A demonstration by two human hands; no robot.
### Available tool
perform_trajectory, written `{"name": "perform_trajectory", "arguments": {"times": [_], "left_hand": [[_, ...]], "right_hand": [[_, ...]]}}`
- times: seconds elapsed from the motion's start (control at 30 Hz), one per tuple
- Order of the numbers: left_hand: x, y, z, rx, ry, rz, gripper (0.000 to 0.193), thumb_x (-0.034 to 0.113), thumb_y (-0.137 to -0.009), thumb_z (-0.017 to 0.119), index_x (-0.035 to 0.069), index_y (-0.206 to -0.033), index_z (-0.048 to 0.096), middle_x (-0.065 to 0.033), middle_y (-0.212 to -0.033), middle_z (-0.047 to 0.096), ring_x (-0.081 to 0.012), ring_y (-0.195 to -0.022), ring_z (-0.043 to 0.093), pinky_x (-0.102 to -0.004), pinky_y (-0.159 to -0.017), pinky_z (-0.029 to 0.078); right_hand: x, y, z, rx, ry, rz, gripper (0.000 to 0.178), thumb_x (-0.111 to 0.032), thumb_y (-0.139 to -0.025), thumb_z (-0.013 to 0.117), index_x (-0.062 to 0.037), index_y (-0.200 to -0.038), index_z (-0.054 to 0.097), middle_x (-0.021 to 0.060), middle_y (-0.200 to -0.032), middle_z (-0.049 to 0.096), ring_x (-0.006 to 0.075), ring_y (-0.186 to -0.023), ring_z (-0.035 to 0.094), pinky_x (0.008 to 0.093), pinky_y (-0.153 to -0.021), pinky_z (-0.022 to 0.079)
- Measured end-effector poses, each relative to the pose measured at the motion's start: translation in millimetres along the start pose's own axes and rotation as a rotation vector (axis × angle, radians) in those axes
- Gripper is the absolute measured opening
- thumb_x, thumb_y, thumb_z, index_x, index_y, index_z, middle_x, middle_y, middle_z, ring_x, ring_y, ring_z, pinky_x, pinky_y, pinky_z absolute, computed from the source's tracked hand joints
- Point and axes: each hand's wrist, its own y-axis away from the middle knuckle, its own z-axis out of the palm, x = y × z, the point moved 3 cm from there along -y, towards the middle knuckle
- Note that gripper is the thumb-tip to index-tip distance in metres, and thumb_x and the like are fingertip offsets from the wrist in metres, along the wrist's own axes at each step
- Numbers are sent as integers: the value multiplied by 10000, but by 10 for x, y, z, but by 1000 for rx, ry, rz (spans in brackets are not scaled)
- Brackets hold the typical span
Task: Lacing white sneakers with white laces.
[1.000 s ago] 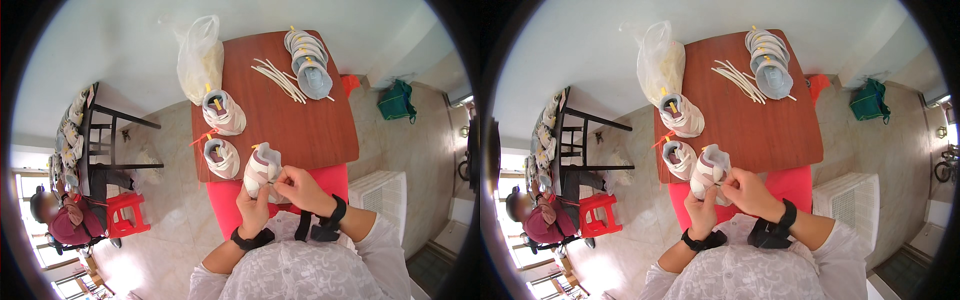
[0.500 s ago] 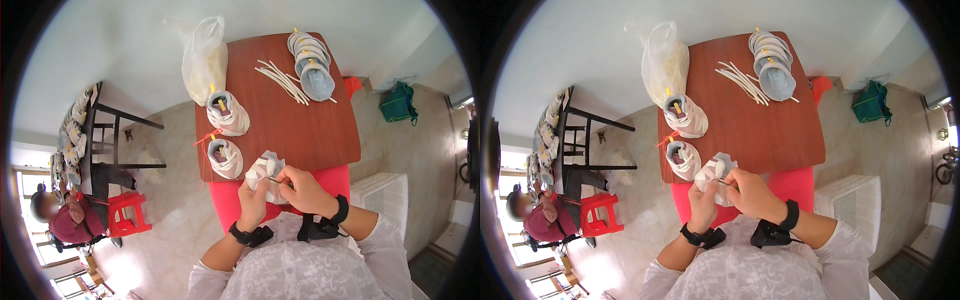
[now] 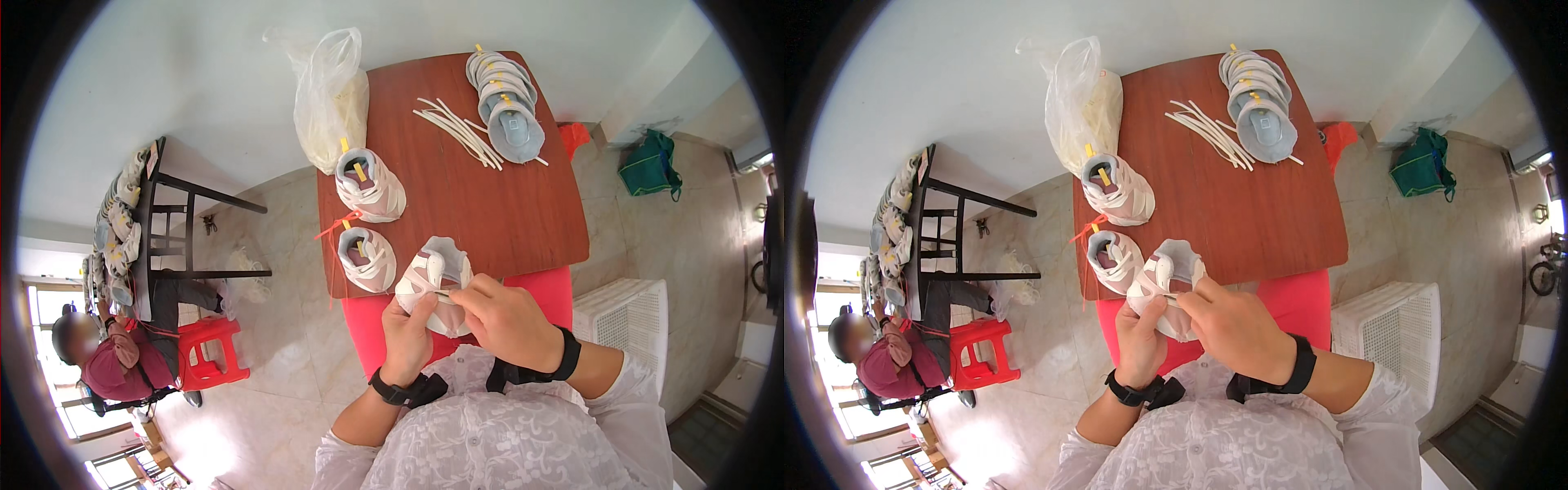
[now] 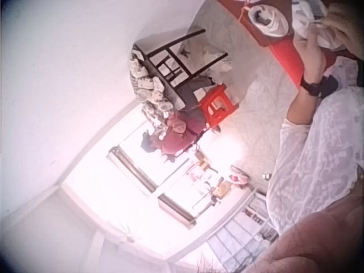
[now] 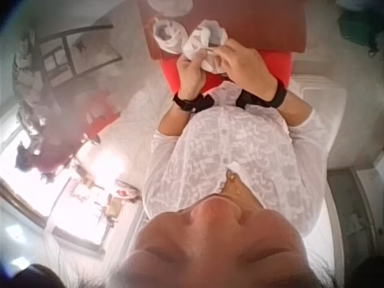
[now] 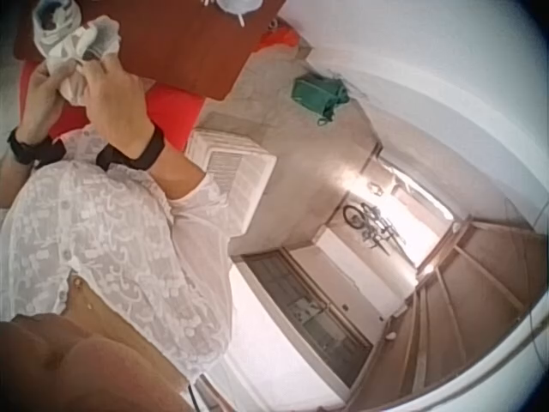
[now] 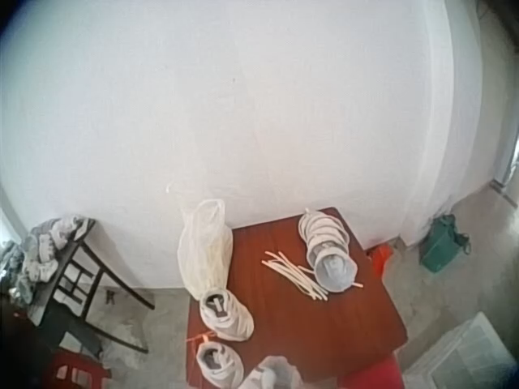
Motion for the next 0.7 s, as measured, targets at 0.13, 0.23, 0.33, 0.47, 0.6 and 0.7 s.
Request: {"name": "perform_trajectory", "arguments": {"times": [0.13,0.23,0.33,0.47,0.6,0.7], "left_hand": [[-3,8,-7,-7,18,-14,238,-5,-909,554,-31,-1145,576,-95,-1075,646,-151,-941,622,-296,-833,495],[24,19,24,-24,38,-14,235,4,-913,555,-30,-1145,576,-96,-1077,645,-152,-943,622,-301,-835,495],[21,12,-4,-14,54,-26,232,14,-918,556,-30,-1144,575,-96,-1079,644,-155,-944,622,-309,-837,496],[29,30,28,-12,66,-16,231,21,-923,549,-36,-1146,572,-108,-1081,648,-165,-944,625,-319,-842,500],[53,57,77,-24,57,-12,234,22,-924,546,-41,-1148,571,-124,-1082,652,-174,-946,630,-321,-845,502],[48,72,87,-8,11,2,201,60,-934,554,0,-1123,580,-80,-1049,645,-155,-916,625,-314,-813,501]], "right_hand": [[-36,3,-24,8,51,-49,296,35,-746,635,-22,-1036,611,84,-853,538,258,-657,602,356,-536,489],[-45,19,-35,5,51,-61,306,38,-739,640,-16,-1038,610,83,-857,542,251,-659,606,352,-537,490],[-75,15,-79,71,19,-91,315,42,-733,646,-9,-1042,610,82,-862,548,249,-661,609,347,-539,494],[-69,24,-59,58,15,-79,320,46,-728,649,-8,-1041,612,83,-865,552,251,-661,611,344,-540,496],[-57,31,-40,52,30,-81,310,41,-735,648,-5,-1039,616,81,-862,550,250,-654,608,342,-535,494],[-56,41,-32,36,50,-81,306,35,-740,648,-5,-1042,618,77,-861,548,244,-653,607,338,-533,493]]}}
